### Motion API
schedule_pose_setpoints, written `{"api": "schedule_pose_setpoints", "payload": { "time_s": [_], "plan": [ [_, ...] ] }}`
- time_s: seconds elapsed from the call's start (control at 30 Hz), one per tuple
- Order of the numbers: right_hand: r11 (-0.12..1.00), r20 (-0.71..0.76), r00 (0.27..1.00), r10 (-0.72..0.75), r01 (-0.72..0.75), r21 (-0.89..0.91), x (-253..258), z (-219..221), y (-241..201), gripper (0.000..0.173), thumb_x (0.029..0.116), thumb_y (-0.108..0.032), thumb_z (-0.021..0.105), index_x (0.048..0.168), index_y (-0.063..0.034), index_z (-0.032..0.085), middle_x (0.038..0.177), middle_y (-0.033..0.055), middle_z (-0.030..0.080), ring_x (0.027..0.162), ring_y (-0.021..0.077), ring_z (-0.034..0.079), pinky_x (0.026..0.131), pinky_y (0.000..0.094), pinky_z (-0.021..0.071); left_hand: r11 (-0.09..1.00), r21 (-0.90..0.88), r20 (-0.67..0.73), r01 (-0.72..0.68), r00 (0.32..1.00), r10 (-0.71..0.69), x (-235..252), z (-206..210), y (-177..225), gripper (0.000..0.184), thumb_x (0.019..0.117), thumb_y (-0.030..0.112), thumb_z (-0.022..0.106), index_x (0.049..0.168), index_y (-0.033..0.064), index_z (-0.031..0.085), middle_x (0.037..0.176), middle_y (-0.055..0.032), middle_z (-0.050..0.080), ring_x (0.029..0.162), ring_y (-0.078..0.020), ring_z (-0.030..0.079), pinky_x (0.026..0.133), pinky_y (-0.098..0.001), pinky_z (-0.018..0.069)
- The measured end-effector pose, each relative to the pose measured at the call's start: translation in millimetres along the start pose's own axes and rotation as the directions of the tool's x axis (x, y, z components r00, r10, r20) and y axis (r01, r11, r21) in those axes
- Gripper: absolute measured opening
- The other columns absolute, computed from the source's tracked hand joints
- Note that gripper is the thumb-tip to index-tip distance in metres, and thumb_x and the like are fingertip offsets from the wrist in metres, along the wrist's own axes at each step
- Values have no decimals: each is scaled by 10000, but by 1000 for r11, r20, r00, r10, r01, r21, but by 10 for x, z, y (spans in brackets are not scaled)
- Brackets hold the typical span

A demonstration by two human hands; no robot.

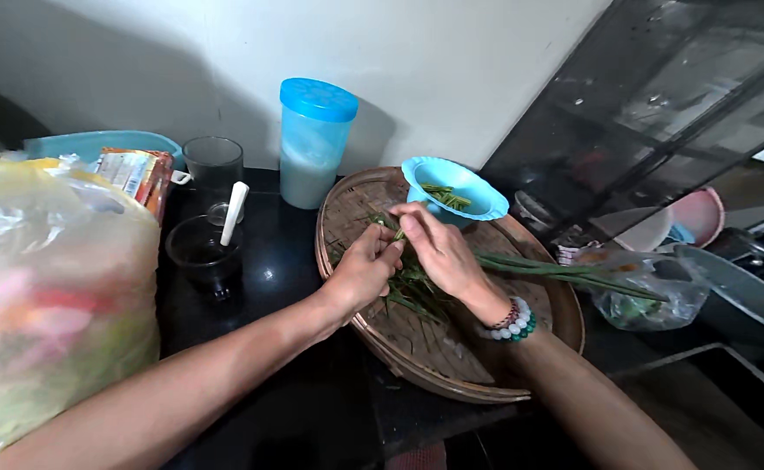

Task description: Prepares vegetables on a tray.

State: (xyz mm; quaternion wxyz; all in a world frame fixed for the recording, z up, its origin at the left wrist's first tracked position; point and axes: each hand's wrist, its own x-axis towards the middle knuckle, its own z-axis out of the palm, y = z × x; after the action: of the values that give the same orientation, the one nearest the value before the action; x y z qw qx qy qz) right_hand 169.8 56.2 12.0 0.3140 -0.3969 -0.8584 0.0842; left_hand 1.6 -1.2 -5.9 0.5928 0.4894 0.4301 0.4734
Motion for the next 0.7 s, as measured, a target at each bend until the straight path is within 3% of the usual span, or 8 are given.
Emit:
{"api": "schedule_pose_setpoints", "payload": {
  "time_s": [0.07, 0.13, 0.17, 0.23, 0.3, 0.4, 0.5, 0.7],
  "plan": [
    [996, -114, 990, -87, 89, 11, 37, -109, 3, 456, 1092, -454, 406, 1339, -148, 639, 856, 18, 654, 635, 105, 580, 560, 318, 503, 999, -34, 5, -8, 1000, 8, 18, -19, -6, 224, 1098, 212, 494, 1285, 93, 525, 825, -15, 565, 552, -53, 455, 494, -178, 371],
    [984, -148, 973, -178, 174, -40, 71, -156, 63, 354, 1076, -351, 515, 1259, -106, 693, 1023, 42, 693, 813, 93, 648, 724, 299, 565, 999, -50, 22, -17, 1000, 18, 19, -25, -17, 220, 1098, 218, 494, 1288, 111, 528, 831, -16, 566, 550, -52, 446, 495, -179, 364],
    [985, -131, 976, -175, 172, -31, 81, -139, 112, 314, 1070, -319, 532, 1200, -109, 726, 1014, 35, 685, 827, 92, 642, 742, 298, 557, 998, -50, 37, -33, 999, 35, 18, -27, -18, 203, 1097, 213, 493, 1275, 122, 532, 834, -14, 563, 549, -50, 440, 495, -179, 362],
    [992, -37, 999, -32, 36, 124, 66, -101, 199, 311, 1084, -331, 497, 1153, -137, 730, 906, -13, 687, 699, 50, 602, 636, 244, 516, 995, -48, 64, -84, 994, 87, 22, -33, -38, 192, 1095, 200, 492, 1268, 145, 555, 843, -7, 571, 558, -49, 431, 506, -186, 355],
    [886, 87, 986, 139, -163, 435, 48, -95, 211, 375, 1101, -370, 448, 1146, -113, 717, 704, -3, 595, 477, 57, 447, 432, 202, 387, 988, -24, 80, -149, 985, 151, 26, -39, -61, 216, 1093, 195, 494, 1291, 168, 579, 859, -4, 582, 587, -60, 437, 537, -200, 362],
    [659, 255, 953, 161, -296, 691, 53, -156, 183, 450, 1088, -470, 421, 1139, -112, 688, 648, -20, 527, 427, 29, 359, 398, 160, 315, 977, 8, 72, -212, 975, 211, 20, -46, -61, 249, 1082, 187, 524, 1314, 187, 614, 881, -12, 615, 627, -72, 483, 577, -205, 396],
    [642, 275, 950, 151, -305, 703, 49, -167, 175, 308, 1065, -376, 546, 1130, -109, 686, 671, -6, 559, 440, 19, 396, 401, 144, 340, 973, 42, 71, -226, 972, 222, 15, -50, -61, 254, 1079, 186, 529, 1319, 190, 610, 899, -6, 627, 667, -76, 509, 621, -213, 420],
    [786, 48, 960, 275, -254, 563, -46, -323, 176, 342, 1078, -432, 489, 1100, -154, 687, 614, 1, 478, 386, 56, 291, 350, 183, 256, 939, 193, 141, -285, 955, 261, -36, -53, -69, 299, 1082, 224, 527, 1372, 237, 601, 915, 29, 647, 681, -70, 529, 628, -215, 435]
  ]
}}
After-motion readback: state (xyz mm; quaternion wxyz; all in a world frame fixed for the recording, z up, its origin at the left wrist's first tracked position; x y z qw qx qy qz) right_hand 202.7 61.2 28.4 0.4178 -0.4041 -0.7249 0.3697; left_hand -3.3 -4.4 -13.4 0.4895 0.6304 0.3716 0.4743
